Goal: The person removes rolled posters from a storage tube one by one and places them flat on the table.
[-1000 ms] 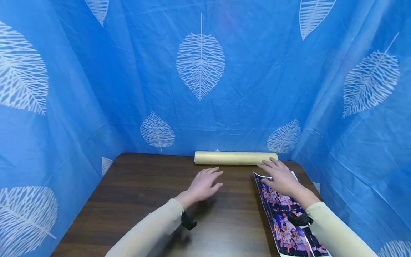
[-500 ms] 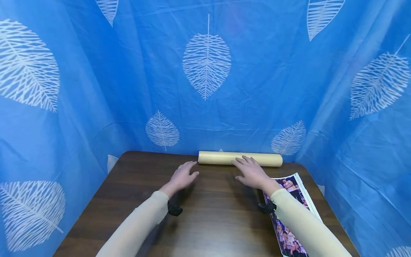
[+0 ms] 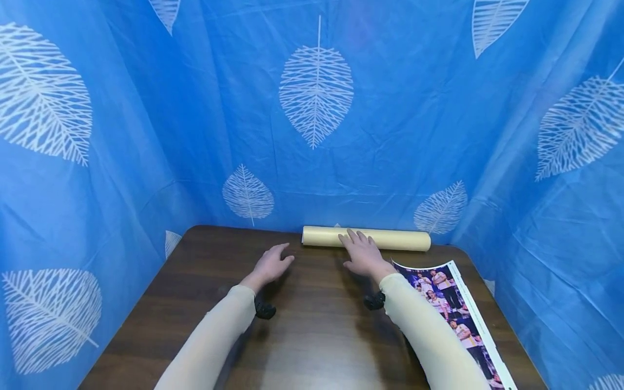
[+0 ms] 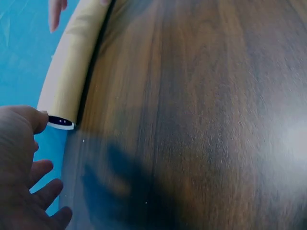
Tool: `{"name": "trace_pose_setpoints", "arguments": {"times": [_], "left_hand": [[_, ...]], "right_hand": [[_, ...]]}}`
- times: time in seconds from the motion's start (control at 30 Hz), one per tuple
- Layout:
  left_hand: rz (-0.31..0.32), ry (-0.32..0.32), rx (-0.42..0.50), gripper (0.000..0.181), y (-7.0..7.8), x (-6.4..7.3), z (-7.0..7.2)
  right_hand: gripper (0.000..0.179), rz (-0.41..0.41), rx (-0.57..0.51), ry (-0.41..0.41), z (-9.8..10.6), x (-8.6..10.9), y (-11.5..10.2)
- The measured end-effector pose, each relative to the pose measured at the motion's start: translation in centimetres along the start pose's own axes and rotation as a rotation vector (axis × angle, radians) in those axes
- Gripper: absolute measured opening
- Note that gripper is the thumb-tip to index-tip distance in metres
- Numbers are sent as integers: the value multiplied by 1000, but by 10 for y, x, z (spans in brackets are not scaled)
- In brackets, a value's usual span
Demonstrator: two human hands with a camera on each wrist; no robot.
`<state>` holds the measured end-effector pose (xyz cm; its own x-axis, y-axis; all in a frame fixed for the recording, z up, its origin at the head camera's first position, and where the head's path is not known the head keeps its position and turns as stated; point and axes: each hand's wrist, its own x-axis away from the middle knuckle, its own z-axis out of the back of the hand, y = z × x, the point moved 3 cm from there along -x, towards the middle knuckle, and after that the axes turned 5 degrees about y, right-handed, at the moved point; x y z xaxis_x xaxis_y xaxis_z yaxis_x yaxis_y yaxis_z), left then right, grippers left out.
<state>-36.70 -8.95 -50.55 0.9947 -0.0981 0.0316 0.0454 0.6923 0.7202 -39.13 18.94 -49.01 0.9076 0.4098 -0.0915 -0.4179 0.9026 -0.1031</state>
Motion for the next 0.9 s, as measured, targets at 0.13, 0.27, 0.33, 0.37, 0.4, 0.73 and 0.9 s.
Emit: {"name": "trace_pose_setpoints", "arguments": {"times": [0.13, 0.27, 0.33, 0.37, 0.4, 0.73, 0.9], "left_hand": [[46, 17, 99, 57, -4, -3, -3], [72, 27, 158, 57, -5, -3, -8], [83, 19, 175, 57, -5, -1, -11], [85, 15, 181, 56, -5, 0, -12], [90, 14, 186, 56, -5, 1, -13], [108, 23, 207, 55, 1, 1, -18], [120, 31, 222, 55, 0, 0, -18]], "right_hand": [[85, -59, -18, -21, -6, -12, -7], [87, -95, -21, -37, -13, -21, -15], [88, -112, -14, -42, -16, -24, -17], [88, -119, -13, -42, -18, -26, -18], [88, -122, -17, -39, -20, -27, -19], [85, -155, -22, -33, -25, -37, -25], [72, -135, -34, 49, -19, -40, -33]]}}
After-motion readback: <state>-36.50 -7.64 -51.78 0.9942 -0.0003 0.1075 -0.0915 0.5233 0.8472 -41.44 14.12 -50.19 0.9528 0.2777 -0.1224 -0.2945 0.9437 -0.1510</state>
